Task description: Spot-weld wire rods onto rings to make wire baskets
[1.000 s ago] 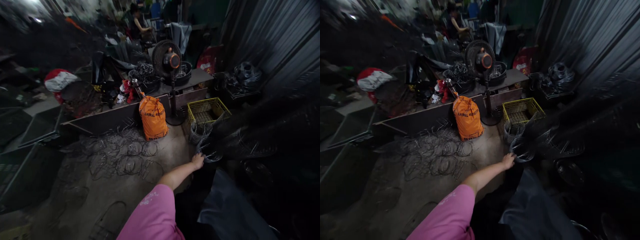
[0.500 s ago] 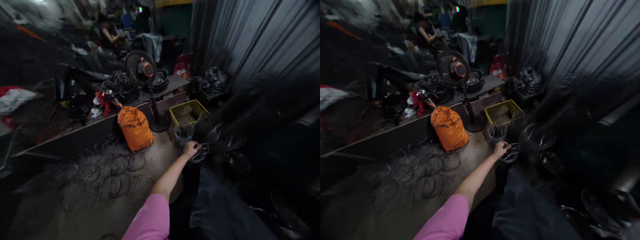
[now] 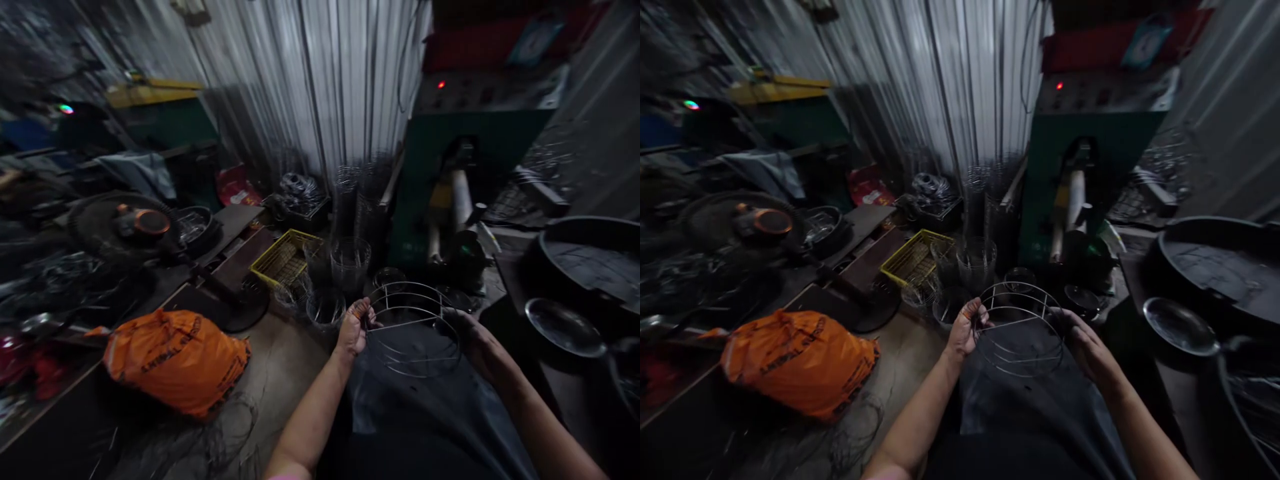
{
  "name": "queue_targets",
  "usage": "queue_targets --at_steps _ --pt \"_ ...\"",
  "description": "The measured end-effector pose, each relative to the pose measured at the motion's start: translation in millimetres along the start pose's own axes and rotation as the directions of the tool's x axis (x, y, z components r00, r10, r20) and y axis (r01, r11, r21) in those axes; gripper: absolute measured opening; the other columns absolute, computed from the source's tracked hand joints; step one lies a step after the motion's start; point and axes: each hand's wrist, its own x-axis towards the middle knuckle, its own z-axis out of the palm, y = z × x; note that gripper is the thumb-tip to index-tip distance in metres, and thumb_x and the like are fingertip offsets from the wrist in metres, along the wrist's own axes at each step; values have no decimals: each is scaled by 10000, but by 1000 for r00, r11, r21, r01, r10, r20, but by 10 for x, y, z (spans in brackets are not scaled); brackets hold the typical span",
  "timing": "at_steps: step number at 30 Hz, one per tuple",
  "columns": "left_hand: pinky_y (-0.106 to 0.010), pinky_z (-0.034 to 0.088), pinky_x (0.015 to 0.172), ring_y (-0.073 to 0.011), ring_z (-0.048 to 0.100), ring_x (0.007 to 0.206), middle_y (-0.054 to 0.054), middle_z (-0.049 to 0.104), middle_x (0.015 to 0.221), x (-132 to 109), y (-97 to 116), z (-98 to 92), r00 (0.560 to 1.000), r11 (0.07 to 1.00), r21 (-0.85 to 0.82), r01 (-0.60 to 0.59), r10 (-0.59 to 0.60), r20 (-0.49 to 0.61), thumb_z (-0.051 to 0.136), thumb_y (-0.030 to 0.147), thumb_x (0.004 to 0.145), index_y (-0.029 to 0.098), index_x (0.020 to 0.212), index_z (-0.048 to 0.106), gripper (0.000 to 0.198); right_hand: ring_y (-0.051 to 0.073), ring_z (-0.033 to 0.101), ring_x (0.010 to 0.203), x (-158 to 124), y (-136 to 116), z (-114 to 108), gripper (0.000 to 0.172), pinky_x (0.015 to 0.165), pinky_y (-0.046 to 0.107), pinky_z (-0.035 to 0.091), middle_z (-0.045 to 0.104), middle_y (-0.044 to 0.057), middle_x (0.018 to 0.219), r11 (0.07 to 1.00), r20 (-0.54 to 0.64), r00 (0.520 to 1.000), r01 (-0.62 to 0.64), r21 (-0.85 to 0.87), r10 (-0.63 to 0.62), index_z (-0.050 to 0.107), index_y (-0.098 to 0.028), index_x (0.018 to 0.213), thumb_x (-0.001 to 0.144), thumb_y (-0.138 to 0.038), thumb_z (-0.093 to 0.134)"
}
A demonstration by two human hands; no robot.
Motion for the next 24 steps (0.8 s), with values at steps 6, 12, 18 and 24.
queue_targets --at_steps 6,12,18,24 --pt "-278 448 636 -107 524 638 -16 559 731 105 -376 -39 978 984 128 123 -98 -184 629 402 639 141 776 554 304 92 489 514 -254 -92 199 267 424 192 388 558 -6 627 954 -145 973 -135 268 179 615 -220 859 631 -340 686" --pt "-284 387 828 -150 537 888 -62 597 921 -145 -662 153 971 836 532 -134 217 -96 507 415 751 161 920 581 314 97 527 587 -281 153 327 323 492 182 414 563 -20 655 962 -313 937 -76 261 158 590 -234 938 668 -401 643" --pt "-285 439 755 -160 577 811 -70 609 950 -366 -843 534 984 815 579 -8 -98 151 613 387 674 173 1027 545 418 155 563 728 -298 250 206 335 693 292 452 609 26 785 973 -157 983 63 -220 -99 609 -212 962 766 -455 487" --pt "-200 437 578 -110 558 656 -21 588 782 -315 -1045 555 979 790 610 60 -166 119 658 381 632 184 1084 509 515 220 497 972 -444 -459 -1455 287 859 364 378 565 99 1023 415 -396 789 -198 -888 -470 584 -195 1026 783 -308 480"
